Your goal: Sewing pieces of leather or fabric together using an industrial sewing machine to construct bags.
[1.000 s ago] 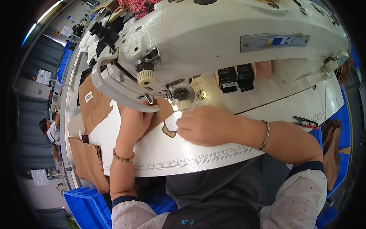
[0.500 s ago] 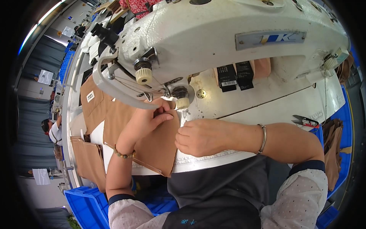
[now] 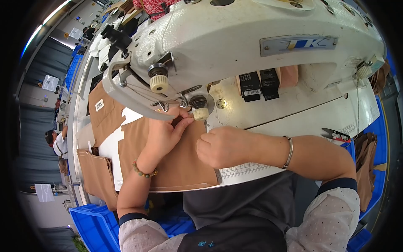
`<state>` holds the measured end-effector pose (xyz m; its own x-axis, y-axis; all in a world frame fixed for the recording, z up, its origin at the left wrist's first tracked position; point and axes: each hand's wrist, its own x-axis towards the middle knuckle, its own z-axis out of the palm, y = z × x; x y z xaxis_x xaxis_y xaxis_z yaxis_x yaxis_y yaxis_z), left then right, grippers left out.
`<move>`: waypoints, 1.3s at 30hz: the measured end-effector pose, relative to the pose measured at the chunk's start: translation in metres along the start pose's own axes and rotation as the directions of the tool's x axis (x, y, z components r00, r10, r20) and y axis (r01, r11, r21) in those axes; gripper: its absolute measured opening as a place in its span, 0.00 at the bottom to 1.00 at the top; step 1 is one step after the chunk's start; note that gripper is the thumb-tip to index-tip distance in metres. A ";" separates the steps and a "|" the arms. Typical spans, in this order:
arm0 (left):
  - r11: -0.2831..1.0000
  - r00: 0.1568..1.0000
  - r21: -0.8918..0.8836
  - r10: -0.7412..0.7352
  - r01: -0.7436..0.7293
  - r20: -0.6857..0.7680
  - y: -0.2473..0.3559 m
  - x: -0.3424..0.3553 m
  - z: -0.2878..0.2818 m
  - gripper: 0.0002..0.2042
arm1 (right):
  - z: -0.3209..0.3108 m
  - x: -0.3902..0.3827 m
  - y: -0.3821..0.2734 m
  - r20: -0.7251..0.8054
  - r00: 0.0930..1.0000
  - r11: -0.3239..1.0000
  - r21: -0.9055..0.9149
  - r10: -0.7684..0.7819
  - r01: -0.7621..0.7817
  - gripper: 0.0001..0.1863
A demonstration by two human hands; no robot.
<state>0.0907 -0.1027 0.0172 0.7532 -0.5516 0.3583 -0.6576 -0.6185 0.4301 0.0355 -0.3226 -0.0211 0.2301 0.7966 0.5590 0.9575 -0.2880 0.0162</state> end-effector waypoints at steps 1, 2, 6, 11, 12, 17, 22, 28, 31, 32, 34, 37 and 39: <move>1.000 0.999 0.001 0.003 -0.003 0.032 -0.003 0.002 -0.002 0.08 | 0.000 0.000 0.001 -0.016 1.000 1.000 -0.002 0.006 -0.006 0.12; 1.000 0.998 0.001 0.007 -0.007 0.064 -0.005 0.004 -0.003 0.08 | 0.001 0.000 0.001 -0.014 1.000 1.000 -0.001 0.006 -0.006 0.12; 0.998 0.991 0.048 -0.040 0.034 0.131 -0.008 0.010 -0.006 0.09 | 0.001 -0.001 0.000 -0.032 0.999 0.999 0.011 0.039 -0.039 0.12; 0.990 0.978 0.001 -0.138 0.139 0.159 -0.016 0.011 -0.001 0.11 | 0.000 0.000 -0.001 -0.013 0.999 1.000 -0.001 0.030 -0.030 0.12; 0.990 0.978 0.001 -0.139 0.141 0.158 -0.016 0.012 -0.002 0.11 | -0.001 0.000 0.000 -0.018 0.999 1.000 0.010 0.027 -0.027 0.12; 0.935 0.913 -0.091 -0.308 0.343 0.268 -0.012 0.016 -0.004 0.13 | -0.002 -0.002 0.000 -0.019 1.000 0.999 0.036 0.025 -0.024 0.12; 0.943 0.945 -0.163 -0.257 0.291 0.204 -0.013 0.019 -0.002 0.12 | -0.001 0.002 0.004 -0.137 0.990 0.997 -0.082 -0.026 0.015 0.07; 0.954 0.960 -0.177 -0.211 0.244 0.185 -0.014 0.020 -0.003 0.14 | 0.003 0.002 0.004 -0.172 0.984 0.994 -0.107 -0.045 0.027 0.08; 0.945 0.958 -0.194 -0.229 0.262 0.174 -0.008 0.022 -0.003 0.12 | 0.002 0.001 0.003 -0.156 0.987 0.993 -0.114 -0.042 0.024 0.08; 0.938 0.949 -0.186 -0.261 0.292 0.174 -0.005 0.023 -0.003 0.14 | 0.001 0.000 0.003 -0.155 0.987 0.993 -0.114 -0.042 0.025 0.08; 0.929 0.949 -0.219 -0.262 0.297 0.178 -0.010 0.020 0.003 0.14 | 0.001 0.000 0.003 -0.155 0.987 0.995 -0.102 -0.038 0.022 0.08; 0.961 0.972 -0.168 -0.197 0.218 0.131 -0.019 0.014 0.008 0.15 | -0.003 0.001 0.002 -0.119 0.993 0.997 -0.072 -0.023 0.015 0.08; 0.988 0.988 -0.082 -0.124 0.131 0.088 -0.020 0.013 0.008 0.15 | -0.001 0.001 0.003 -0.120 0.993 0.997 -0.070 -0.024 0.016 0.08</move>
<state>0.1139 -0.1016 0.0069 0.8246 -0.5177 0.2283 -0.5496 -0.6372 0.5402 0.0383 -0.3235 -0.0199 0.1844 0.7339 0.6537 0.9465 -0.3117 0.0829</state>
